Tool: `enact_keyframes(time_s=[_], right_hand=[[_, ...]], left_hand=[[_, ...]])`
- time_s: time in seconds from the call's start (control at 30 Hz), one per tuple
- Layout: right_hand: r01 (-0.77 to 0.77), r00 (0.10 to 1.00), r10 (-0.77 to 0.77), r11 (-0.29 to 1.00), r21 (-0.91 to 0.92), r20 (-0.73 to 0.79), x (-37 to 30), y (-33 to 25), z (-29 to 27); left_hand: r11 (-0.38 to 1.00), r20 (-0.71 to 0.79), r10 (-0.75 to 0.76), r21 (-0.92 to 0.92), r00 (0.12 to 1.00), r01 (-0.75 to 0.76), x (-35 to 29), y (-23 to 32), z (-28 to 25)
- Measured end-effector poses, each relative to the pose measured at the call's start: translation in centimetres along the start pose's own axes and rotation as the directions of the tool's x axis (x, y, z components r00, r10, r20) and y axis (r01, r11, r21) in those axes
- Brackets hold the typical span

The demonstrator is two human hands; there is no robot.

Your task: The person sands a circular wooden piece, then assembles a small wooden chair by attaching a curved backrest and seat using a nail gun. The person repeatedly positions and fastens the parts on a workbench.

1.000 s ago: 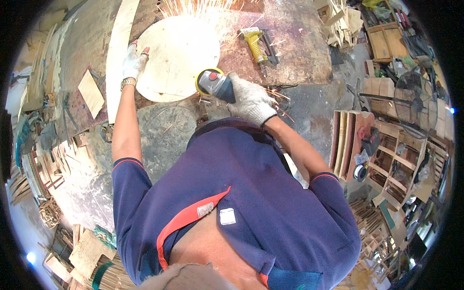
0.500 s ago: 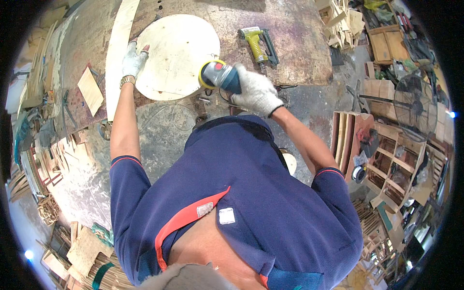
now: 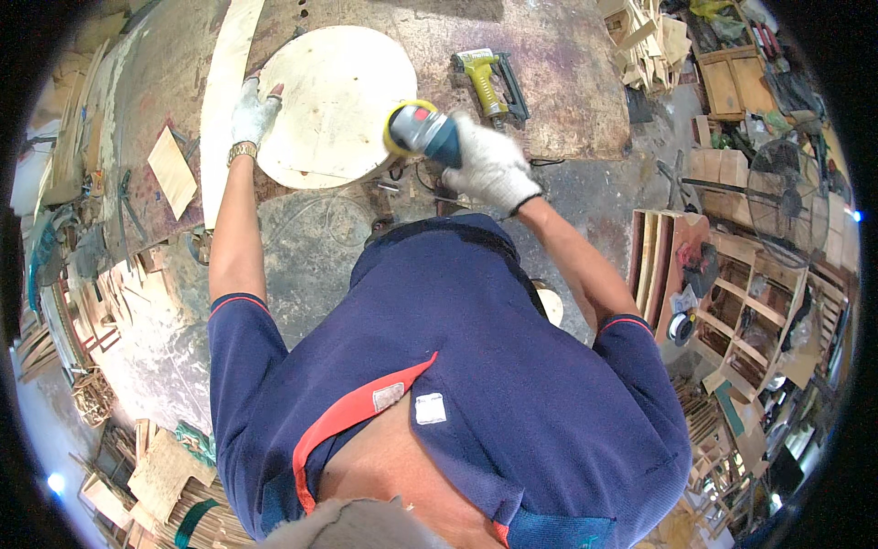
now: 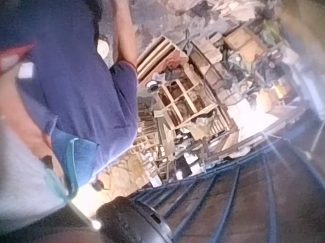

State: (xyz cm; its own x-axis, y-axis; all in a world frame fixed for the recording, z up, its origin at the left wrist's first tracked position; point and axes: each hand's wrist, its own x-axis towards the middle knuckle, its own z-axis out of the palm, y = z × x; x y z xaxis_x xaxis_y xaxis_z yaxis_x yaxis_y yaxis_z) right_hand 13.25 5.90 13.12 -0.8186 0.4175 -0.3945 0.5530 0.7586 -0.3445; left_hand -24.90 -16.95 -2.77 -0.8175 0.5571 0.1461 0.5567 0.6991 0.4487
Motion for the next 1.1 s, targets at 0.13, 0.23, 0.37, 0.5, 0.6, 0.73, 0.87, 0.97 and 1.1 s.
enact_keyframes(time_s=[0.13, 0.23, 0.37, 0.5, 0.6, 0.73, 0.87, 0.97, 1.1], right_hand=[[0.166, 0.980, -0.165, 0.986, -0.004, 0.115, -1.5, -1.5, 1.9], [0.163, 0.984, -0.163, 0.987, -0.004, 0.076, -0.6, -0.2, 1.6], [0.100, 0.995, -0.101, 0.993, -0.055, -0.016, 2.5, 2.8, -0.7], [-0.051, 0.985, 0.053, 0.999, 0.014, -0.165, 4.1, 3.8, -2.1], [-0.088, 0.980, 0.101, 0.993, 0.081, -0.172, 2.1, 3.0, -1.8], [-0.013, 0.998, 0.007, 0.995, 0.095, 0.061, -2.8, 0.6, 0.2], [0.169, 0.980, -0.178, 0.980, 0.103, 0.084, -4.6, -2.1, 3.1], [0.165, 0.975, -0.173, 0.984, 0.070, 0.137, -4.8, -2.3, 4.0], [0.095, 0.993, -0.100, 0.993, 0.074, 0.070, -4.2, -0.3, 3.0]], left_hand=[[0.999, -0.014, 0.028, 0.018, 1.000, -0.028, 0.1, -0.1, -0.1], [1.000, 0.018, 0.009, -0.001, 1.000, -0.009, 0.1, -0.3, 0.0], [1.000, 0.019, 0.006, -0.030, 1.000, -0.005, 0.0, -0.5, 0.2], [0.999, 0.011, 0.011, -0.049, 1.000, -0.010, 0.5, -0.3, 0.2], [0.990, 0.100, 0.024, -0.138, 0.995, -0.010, 2.0, 0.2, -0.1], [0.984, 0.298, 0.093, -0.176, 0.950, -0.042, 5.6, 2.3, 0.3], [0.946, 0.291, 0.318, -0.043, 0.902, -0.320, 6.8, 5.2, 1.4], [0.914, 0.214, 0.399, -0.024, 0.891, -0.404, 6.2, 6.3, 1.4], [0.915, 0.242, 0.393, -0.002, 0.887, -0.404, 5.8, 6.7, 0.8]])
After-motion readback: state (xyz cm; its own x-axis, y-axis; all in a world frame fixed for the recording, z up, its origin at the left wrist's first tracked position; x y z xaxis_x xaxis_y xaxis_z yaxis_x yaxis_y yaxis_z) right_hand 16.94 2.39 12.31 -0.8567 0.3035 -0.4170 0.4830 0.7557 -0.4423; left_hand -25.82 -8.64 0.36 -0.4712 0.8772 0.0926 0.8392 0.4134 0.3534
